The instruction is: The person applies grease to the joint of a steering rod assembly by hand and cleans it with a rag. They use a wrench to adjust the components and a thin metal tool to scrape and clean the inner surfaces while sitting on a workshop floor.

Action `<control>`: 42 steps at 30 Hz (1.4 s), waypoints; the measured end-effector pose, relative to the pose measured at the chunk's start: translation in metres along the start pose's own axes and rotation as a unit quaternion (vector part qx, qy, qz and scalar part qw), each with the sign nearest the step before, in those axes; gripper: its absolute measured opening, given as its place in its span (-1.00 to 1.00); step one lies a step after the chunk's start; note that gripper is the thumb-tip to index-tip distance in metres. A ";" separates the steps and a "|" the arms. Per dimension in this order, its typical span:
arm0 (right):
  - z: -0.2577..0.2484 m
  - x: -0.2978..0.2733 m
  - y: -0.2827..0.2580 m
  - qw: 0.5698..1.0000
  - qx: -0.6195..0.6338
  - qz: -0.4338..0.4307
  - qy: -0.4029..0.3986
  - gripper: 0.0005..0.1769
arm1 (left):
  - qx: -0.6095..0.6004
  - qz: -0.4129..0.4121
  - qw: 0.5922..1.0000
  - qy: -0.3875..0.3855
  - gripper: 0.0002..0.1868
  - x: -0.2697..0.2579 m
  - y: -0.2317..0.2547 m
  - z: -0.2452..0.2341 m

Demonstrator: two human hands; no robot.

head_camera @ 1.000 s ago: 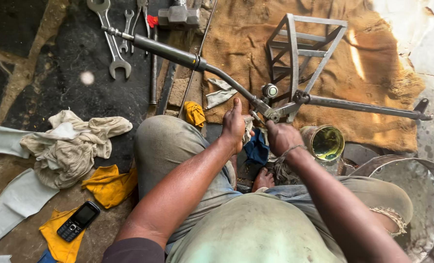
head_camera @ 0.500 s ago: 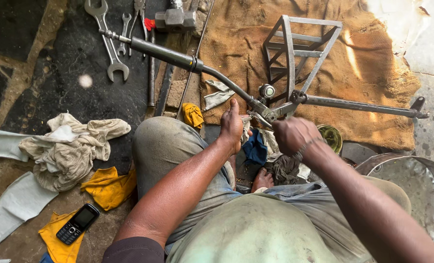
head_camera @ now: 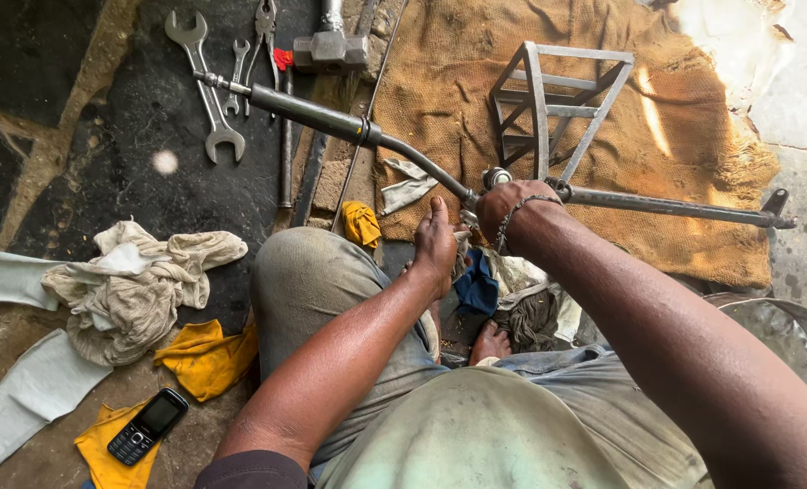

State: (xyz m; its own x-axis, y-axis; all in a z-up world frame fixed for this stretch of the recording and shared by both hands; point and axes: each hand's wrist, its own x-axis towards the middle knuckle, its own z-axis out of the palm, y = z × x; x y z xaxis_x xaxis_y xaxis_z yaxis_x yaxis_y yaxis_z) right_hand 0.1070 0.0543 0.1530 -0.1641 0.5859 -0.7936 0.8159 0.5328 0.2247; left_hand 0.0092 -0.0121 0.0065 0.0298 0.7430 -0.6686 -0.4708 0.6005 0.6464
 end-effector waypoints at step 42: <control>0.068 -0.012 0.021 0.979 0.145 -0.009 0.145 -0.60 | -0.099 -0.020 0.992 0.077 -0.28 0.026 -0.010 -0.006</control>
State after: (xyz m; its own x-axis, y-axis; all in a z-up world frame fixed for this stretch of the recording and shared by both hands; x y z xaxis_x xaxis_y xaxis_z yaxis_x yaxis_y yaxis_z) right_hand 0.1636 0.0175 0.1287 -0.2964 0.7494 -0.5921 0.9274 0.3740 0.0090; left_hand 0.0092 -0.0013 -0.0197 -0.0747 0.6565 -0.7506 -0.6367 0.5479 0.5426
